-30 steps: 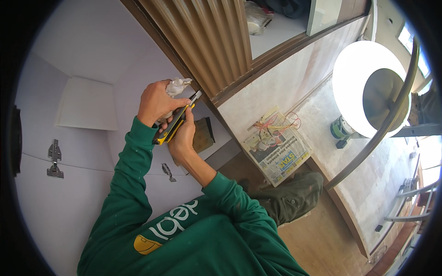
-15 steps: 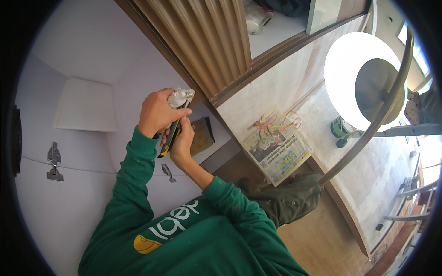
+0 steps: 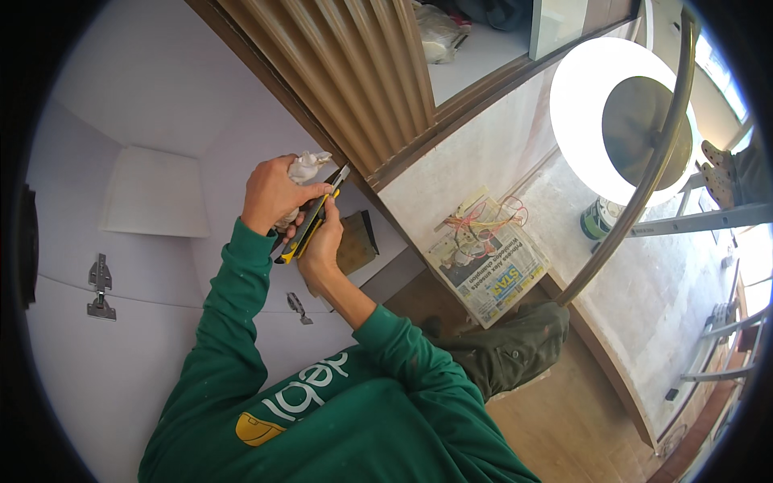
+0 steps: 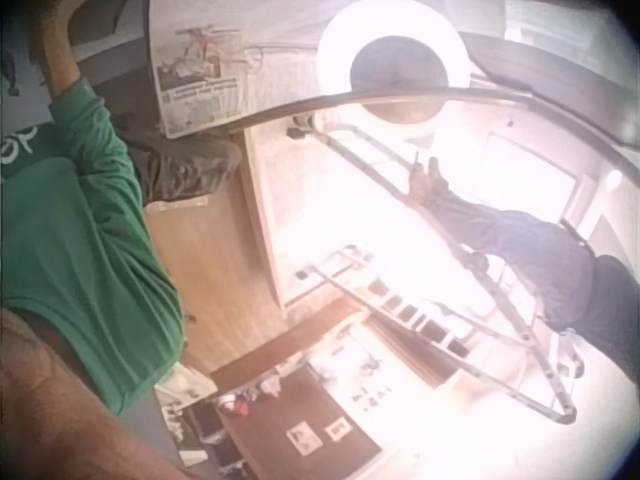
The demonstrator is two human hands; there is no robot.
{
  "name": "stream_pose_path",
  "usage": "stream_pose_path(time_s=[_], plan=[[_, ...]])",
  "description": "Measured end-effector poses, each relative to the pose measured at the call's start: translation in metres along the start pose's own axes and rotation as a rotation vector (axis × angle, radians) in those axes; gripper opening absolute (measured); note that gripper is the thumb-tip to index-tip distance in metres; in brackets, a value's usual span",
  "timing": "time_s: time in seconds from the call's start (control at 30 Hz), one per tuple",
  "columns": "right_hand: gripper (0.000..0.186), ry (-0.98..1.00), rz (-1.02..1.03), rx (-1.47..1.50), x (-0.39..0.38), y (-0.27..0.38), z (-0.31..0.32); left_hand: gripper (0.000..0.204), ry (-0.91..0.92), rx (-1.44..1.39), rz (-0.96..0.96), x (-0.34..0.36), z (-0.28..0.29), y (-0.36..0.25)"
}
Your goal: The person uses a utility knife to trim excess wallpaper along the edge of a wooden slatted wall feature. They repeatedly wipe the cut edge with a cloth while working along the seam.
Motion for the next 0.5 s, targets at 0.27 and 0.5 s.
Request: stream_pose_path(time_s=[0.27,0.5], plan=[[0.041,0.007,0.015,0.069,0.011,-0.005,-0.007,0.038,0.052,0.009,0.025,0.002,0.006,-0.008],[0.04,-0.056,0.031,-0.075,0.015,0.001,0.003,0.035,0.034,-0.075,0.007,0.006,-0.005,0.003]])
Point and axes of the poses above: each hand's wrist, its own x-axis towards the middle knuckle, its own z-axis out of the back of the hand, y = z × x, the point moved 5 cm from there along x, towards the middle knuckle, and after that the axes turned 4 degrees about y, right-handed, at the moved point
